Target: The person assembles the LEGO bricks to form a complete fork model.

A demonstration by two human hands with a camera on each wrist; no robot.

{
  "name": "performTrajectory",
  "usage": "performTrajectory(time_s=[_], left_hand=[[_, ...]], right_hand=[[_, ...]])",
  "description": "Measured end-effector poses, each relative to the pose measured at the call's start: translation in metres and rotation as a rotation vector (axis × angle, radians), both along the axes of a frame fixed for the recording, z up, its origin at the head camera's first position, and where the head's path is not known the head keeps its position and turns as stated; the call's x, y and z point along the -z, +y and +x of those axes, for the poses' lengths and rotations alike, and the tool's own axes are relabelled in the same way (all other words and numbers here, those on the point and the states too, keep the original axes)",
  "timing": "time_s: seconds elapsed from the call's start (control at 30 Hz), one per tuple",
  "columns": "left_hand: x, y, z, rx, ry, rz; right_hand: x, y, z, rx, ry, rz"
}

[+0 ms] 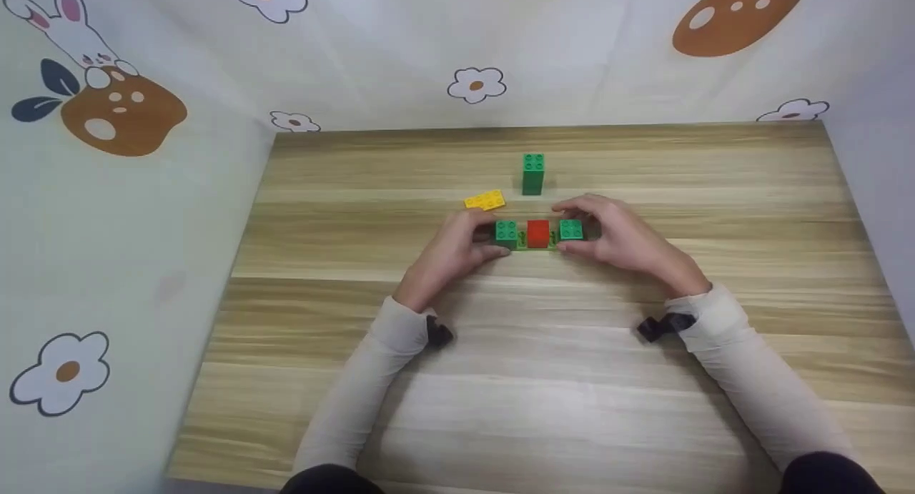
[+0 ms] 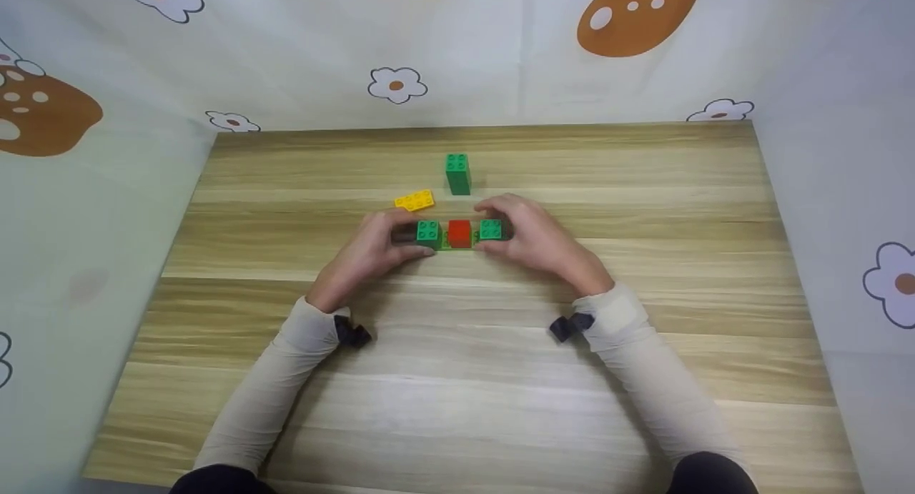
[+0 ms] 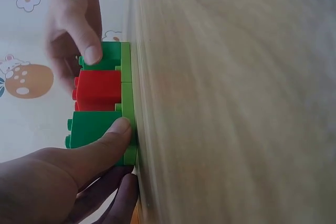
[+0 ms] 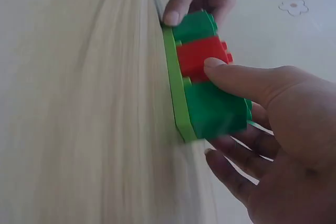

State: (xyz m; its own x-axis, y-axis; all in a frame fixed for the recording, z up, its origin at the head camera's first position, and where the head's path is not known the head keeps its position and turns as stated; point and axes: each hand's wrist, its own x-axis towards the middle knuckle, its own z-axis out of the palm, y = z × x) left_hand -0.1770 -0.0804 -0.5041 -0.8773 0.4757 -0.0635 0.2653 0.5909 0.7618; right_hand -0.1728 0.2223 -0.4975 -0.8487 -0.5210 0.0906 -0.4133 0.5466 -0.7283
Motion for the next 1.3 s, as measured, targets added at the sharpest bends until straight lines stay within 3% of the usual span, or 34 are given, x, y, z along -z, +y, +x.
performTrajectory(time_s=[0.2,0.57,0.87,1.3], left_hand=[[0.000,0.000,0.000,-0.009,-0.014,0.003],[-0.002,0.002,-0.001,0.005,-0.036,-0.004],[0.002,0.003,0.001,0.027,0.076,-0.088],[-0.005,-0.006,-0.002,0.078,0.078,-0.121]], right_hand=[[0.005,0.018,0.000,0.009,-0.015,0.049],[0.009,0.020,0.002,0.017,-0.023,0.093],[0.010,0.019,0.002,0.027,-0.038,0.098],[0.009,0.019,0.001,0.023,-0.052,0.101]])
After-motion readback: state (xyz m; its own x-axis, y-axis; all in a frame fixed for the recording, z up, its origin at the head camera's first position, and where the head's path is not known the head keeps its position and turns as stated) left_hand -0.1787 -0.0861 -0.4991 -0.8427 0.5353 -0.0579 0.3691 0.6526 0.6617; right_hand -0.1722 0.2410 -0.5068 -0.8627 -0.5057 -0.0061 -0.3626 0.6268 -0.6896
